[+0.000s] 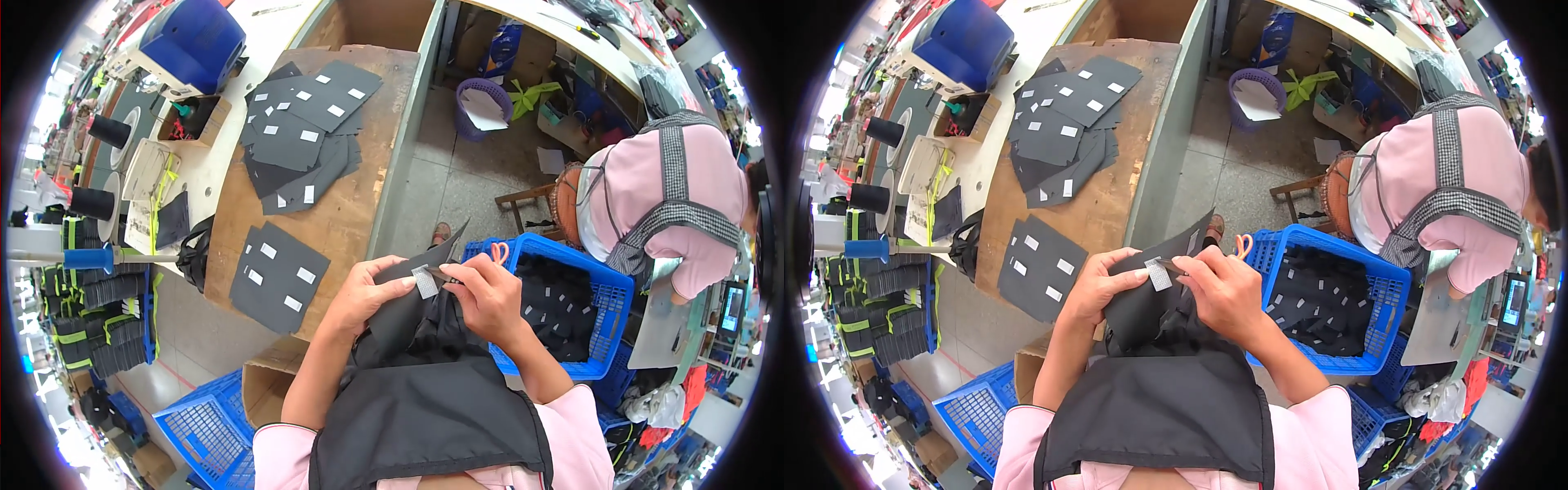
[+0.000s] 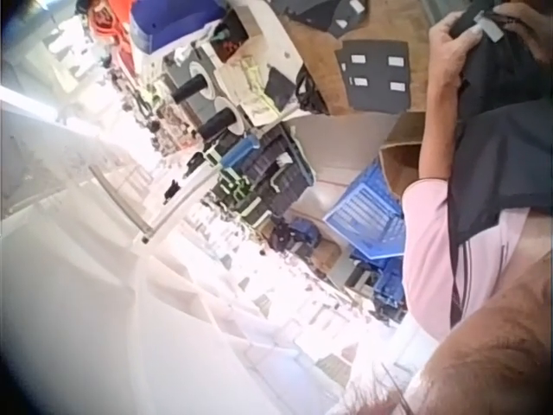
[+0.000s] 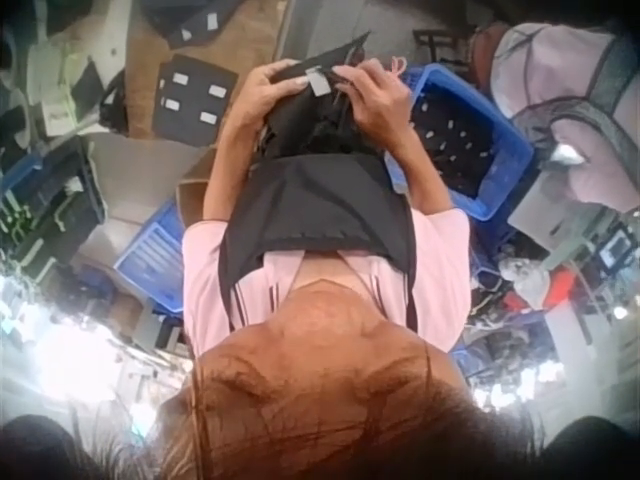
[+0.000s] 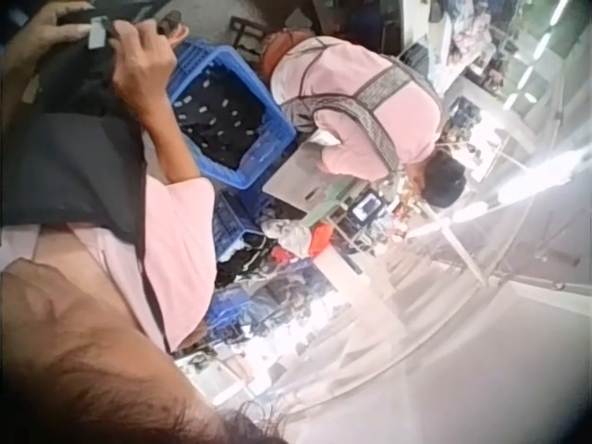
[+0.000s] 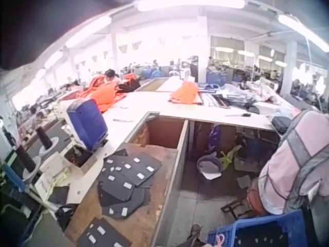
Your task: Trimming and processing fabric components for safety gear or apparel using scissors.
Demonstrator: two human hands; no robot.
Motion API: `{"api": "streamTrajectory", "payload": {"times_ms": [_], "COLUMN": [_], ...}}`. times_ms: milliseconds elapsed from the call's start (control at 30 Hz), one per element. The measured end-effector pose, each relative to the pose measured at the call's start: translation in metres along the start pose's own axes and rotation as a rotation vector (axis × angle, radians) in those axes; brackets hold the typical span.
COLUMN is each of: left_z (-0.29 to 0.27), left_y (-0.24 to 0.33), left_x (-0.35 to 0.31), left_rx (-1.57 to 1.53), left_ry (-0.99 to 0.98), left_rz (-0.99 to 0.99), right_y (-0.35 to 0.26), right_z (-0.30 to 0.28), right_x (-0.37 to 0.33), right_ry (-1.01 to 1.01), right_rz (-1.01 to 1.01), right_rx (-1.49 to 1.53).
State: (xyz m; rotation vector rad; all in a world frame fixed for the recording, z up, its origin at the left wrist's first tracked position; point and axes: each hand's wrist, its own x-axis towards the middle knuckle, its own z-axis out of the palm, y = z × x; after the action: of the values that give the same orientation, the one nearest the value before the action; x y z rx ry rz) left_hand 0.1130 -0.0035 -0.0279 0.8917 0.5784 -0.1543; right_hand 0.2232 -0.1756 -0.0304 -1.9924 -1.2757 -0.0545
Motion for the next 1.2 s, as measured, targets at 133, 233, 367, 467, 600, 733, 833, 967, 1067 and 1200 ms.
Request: {"api": "streamTrajectory", "payload": {"times_ms": [133, 233, 367, 467, 600, 733, 833, 967, 1067, 1200], "left_z": [-0.002, -0.006, -0.006, -0.009, -0.008, -0.009, -0.014, -0.013, -0.026, -0.024], "left_y": [0.002, 0.003, 0.009, 0.011, 0.015, 0.015, 0.012, 0.018, 0.019, 0.018], "left_x": [-0.001, 0.0, 0.002, 0.001, 0.002, 0.005, 0.007, 0.005, 0.009, 0.007], "left_rx": [0.006, 0.061, 0.08, 0.101, 0.125, 0.142, 0.126, 0.166, 0.562, 0.869], "left_ry": [-0.003, -0.009, -0.029, -0.024, -0.023, -0.033, -0.075, -0.118, -0.193, 0.112], "left_rz": [-0.004, 0.004, -0.019, -0.052, -0.056, -0.054, -0.041, -0.066, 0.209, 0.244], "right_y": [-0.002, -0.003, 0.006, 0.004, 0.005, 0.009, 0.01, 0.017, 0.049, 0.042], "right_z": [-0.005, -0.014, -0.017, -0.024, -0.025, -0.023, -0.028, -0.034, -0.025, -0.014], "right_x": [0.005, 0.017, 0.022, 0.025, 0.037, 0.04, 0.034, 0.058, 0.056, 0.044], "right_ry": [0.012, -0.072, -0.132, -0.156, -0.176, -0.199, -0.167, -0.312, -0.738, -0.642], "right_rz": [-0.004, -0.053, -0.176, -0.126, -0.147, -0.261, -0.119, 0.257, 0.067, 0.101], "right_rx": [0.052, 0.001, -0.051, -0.008, -0.028, -0.06, 0.021, 0.279, 0.263, 0.333]}}
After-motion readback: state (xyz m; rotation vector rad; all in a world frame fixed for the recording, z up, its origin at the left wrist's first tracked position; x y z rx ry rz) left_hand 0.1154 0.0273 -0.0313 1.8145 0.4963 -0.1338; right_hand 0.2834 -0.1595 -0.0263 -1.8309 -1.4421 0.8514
